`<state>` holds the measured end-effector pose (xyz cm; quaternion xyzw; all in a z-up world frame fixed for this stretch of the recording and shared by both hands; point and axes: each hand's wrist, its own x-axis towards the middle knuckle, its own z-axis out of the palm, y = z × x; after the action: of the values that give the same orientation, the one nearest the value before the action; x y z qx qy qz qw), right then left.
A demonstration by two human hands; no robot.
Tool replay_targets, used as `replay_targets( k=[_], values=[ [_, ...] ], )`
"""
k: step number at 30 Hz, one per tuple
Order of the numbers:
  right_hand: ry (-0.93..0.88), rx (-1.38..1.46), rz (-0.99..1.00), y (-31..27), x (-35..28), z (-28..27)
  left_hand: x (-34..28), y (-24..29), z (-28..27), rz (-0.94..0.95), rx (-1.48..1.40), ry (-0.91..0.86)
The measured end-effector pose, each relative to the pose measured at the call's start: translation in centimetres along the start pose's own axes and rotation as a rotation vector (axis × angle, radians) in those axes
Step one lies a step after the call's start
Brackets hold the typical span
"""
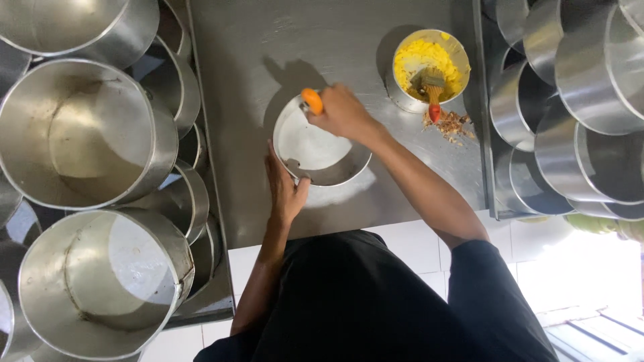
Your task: The person scrapes and greases metal cake tins at a prep station.
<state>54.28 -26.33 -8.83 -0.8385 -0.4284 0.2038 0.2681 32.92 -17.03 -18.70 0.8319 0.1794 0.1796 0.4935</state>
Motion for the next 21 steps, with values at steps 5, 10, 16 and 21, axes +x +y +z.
replay_targets(
  k=[5, 10, 16, 21],
  values=[
    [0.209, -0.136, -0.172, 1.0, 3.1, 3.4, 0.1, 0.3, 0.0, 0.007, -0.004, 0.003],
    [0.154, -0.073, -0.331, -0.4, 3.1, 2.8, 0.1, 0.2, -0.1, 0.038, 0.012, 0.003],
    [0.071, -0.139, -0.183, -0.6, 3.3, 2.3, 0.1, 0.8, -0.4, 0.037, -0.012, -0.002],
    [0.124, -0.09, -0.303, -0.2, 3.1, 3.7, 0.3, 0.4, -0.1, 0.105, 0.004, 0.026]
  ],
)
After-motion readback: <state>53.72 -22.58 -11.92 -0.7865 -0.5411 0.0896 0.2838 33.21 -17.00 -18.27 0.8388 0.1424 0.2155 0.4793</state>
